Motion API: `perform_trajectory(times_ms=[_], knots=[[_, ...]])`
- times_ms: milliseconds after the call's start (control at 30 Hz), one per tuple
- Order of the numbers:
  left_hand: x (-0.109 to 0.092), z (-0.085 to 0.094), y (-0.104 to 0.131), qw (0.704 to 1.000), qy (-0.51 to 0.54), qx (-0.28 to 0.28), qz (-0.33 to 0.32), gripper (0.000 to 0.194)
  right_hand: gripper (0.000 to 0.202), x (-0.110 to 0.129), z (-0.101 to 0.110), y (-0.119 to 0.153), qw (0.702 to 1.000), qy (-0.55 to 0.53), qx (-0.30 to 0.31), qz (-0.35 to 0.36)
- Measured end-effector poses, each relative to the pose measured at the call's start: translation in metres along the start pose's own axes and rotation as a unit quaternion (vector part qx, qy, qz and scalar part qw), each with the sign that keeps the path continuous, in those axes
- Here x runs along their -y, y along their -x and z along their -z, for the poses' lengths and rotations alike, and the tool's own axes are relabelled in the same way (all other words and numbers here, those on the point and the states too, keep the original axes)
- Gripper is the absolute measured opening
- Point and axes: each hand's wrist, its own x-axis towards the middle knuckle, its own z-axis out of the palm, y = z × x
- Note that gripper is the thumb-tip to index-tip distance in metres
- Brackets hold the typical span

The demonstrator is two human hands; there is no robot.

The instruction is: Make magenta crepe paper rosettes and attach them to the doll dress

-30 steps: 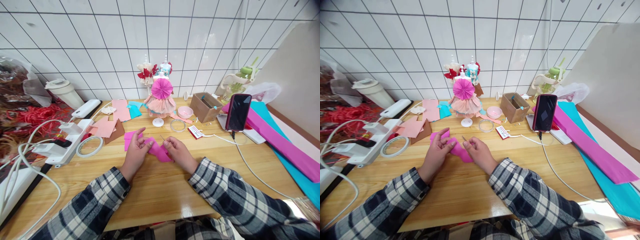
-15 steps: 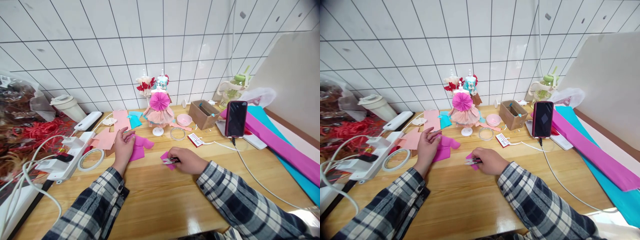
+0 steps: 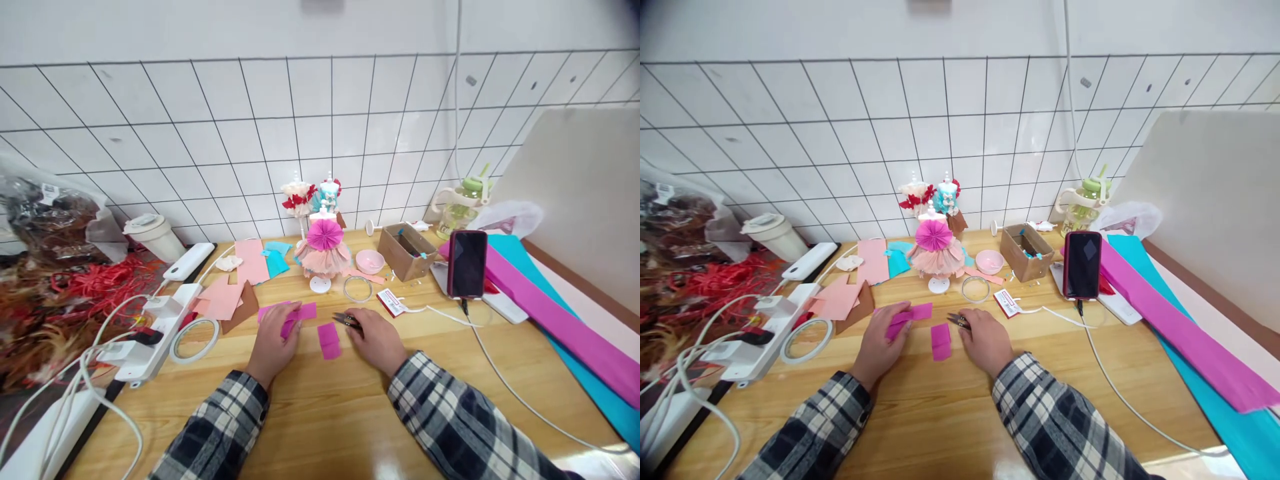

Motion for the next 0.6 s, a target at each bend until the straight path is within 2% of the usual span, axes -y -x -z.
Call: perform_trajectory(times_ms=[100, 200, 333, 500, 600], knots=[[0.006, 0.001, 0.0, 1.0, -0.007, 0.001, 0.001, 0.028, 0.034, -0.001, 0.002, 0.004, 0.999, 0.025, -0.027, 0.024], [0.009, 0.002, 0.001, 1.0, -0.019, 0.001, -0.007, 0.03, 0.03, -0.014, 0.007, 0.015, 0.995, 0.016, -0.102, 0.017], [0.007, 0.002, 0.003, 0.999, -0.024, 0.012, -0.035, 0.029, 0.026, -0.054, 0.017, 0.037, 0.976, 0.044, -0.212, -0.036], [0.004, 0.002, 0.004, 0.997, -0.026, 0.038, -0.068, 0.031, 0.035, -0.108, 0.043, 0.061, 0.953, 0.155, -0.247, -0.088], [0.002, 0.002, 0.005, 0.995, -0.034, 0.052, -0.082, 0.032, 0.042, -0.14, 0.07, 0.076, 0.923, 0.24, -0.255, -0.159]])
